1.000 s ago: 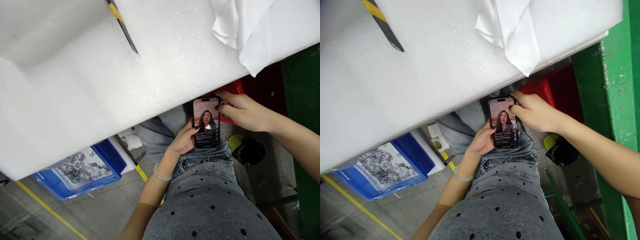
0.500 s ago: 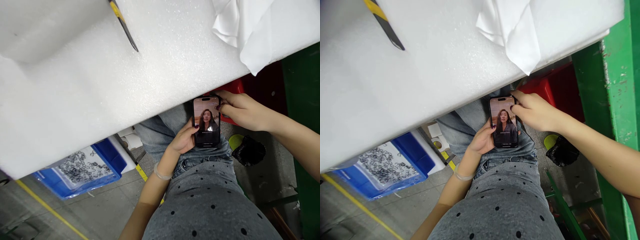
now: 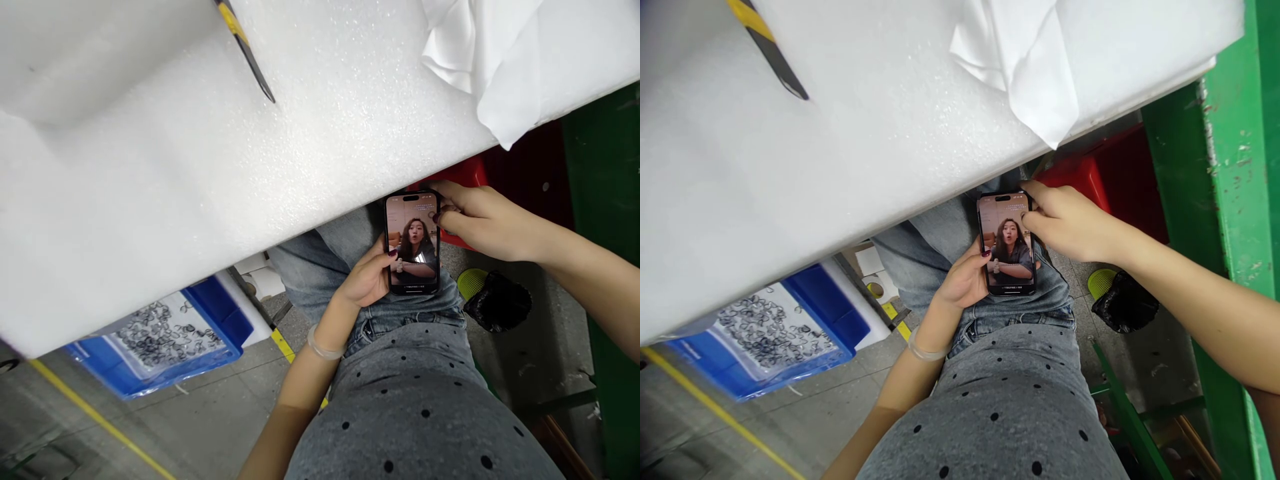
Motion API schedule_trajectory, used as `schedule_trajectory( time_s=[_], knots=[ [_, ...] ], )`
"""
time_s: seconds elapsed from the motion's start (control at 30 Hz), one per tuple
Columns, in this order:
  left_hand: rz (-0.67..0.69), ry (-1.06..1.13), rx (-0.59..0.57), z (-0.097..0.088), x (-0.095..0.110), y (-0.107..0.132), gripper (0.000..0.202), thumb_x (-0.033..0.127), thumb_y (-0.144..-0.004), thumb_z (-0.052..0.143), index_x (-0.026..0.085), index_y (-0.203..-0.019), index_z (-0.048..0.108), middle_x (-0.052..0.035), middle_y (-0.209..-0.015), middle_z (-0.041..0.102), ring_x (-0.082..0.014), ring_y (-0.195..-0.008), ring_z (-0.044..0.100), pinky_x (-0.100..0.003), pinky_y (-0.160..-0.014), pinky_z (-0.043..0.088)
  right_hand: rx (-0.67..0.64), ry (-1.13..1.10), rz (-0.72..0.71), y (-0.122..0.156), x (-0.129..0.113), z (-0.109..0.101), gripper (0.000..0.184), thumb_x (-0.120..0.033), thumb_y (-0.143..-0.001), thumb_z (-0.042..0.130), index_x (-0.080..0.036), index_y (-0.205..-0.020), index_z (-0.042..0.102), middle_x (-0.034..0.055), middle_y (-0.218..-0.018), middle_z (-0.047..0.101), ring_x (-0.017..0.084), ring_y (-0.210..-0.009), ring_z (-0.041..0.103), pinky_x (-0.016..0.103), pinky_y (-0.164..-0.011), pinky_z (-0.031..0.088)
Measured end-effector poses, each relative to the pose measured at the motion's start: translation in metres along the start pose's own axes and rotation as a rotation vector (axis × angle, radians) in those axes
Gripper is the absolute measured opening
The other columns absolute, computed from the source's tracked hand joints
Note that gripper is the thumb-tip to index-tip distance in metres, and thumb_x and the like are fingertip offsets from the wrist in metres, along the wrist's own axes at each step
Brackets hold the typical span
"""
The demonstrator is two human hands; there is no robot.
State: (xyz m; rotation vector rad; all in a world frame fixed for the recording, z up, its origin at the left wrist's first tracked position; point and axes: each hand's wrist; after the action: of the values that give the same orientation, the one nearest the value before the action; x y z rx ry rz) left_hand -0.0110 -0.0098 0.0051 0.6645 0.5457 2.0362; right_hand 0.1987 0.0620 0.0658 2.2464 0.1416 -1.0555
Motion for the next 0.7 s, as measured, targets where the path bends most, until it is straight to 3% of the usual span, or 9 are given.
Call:
schedule_trajectory(
  time_s=[0.33,0.5,0.7],
  knots=[
    [0.007,-0.018,-0.013,-0.0018,-0.0010,-0.0001,0.058,0.031,-0.083,0.069,0.026,-0.138,0.051,-0.0074,-0.134,0.065,-0.0335,-0.131,0.058,-0.059,-0.114,0.040,-0.010,0.011,0.017,0.0010,0.0003,-0.0021,0.040,-0.024,-0.086,0.046,-0.012,-0.121,0.062,0.0087,-0.097,0.071,0.027,-0.083,0.066,0.033,-0.068,0.045],
    [0.028,-0.017,-0.015,-0.0017,-0.0021,-0.0006,0.055,0.030,-0.083,0.070,0.028,-0.135,0.052,-0.0053,-0.130,0.067,-0.0312,-0.133,0.057,-0.055,-0.116,0.040,-0.016,0.010,0.030,0.0015,-0.0029,-0.0035,0.035,-0.023,-0.087,0.048,-0.019,-0.119,0.063,0.0072,-0.096,0.070,0.029,-0.084,0.065,0.035,-0.070,0.047],
    [0.044,-0.045,0.006,-0.0021,-0.0046,-0.0010,0.059,0.030,-0.082,0.068,0.028,-0.139,0.050,-0.0051,-0.134,0.065,-0.0302,-0.135,0.054,-0.052,-0.116,0.040,-0.041,0.017,0.042,0.0020,-0.0077,-0.0056,0.035,-0.022,-0.086,0.049,-0.018,-0.118,0.062,0.0076,-0.095,0.069,0.028,-0.083,0.065,0.036,-0.071,0.048]
  ],
)
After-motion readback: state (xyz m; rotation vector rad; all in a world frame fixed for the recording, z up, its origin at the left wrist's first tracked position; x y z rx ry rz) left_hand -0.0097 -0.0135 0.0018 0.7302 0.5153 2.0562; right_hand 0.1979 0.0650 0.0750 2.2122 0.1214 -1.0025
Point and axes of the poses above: each hand's wrist, its own y-axis away from the middle knuckle, its own z-axis out of the palm, x = y × z
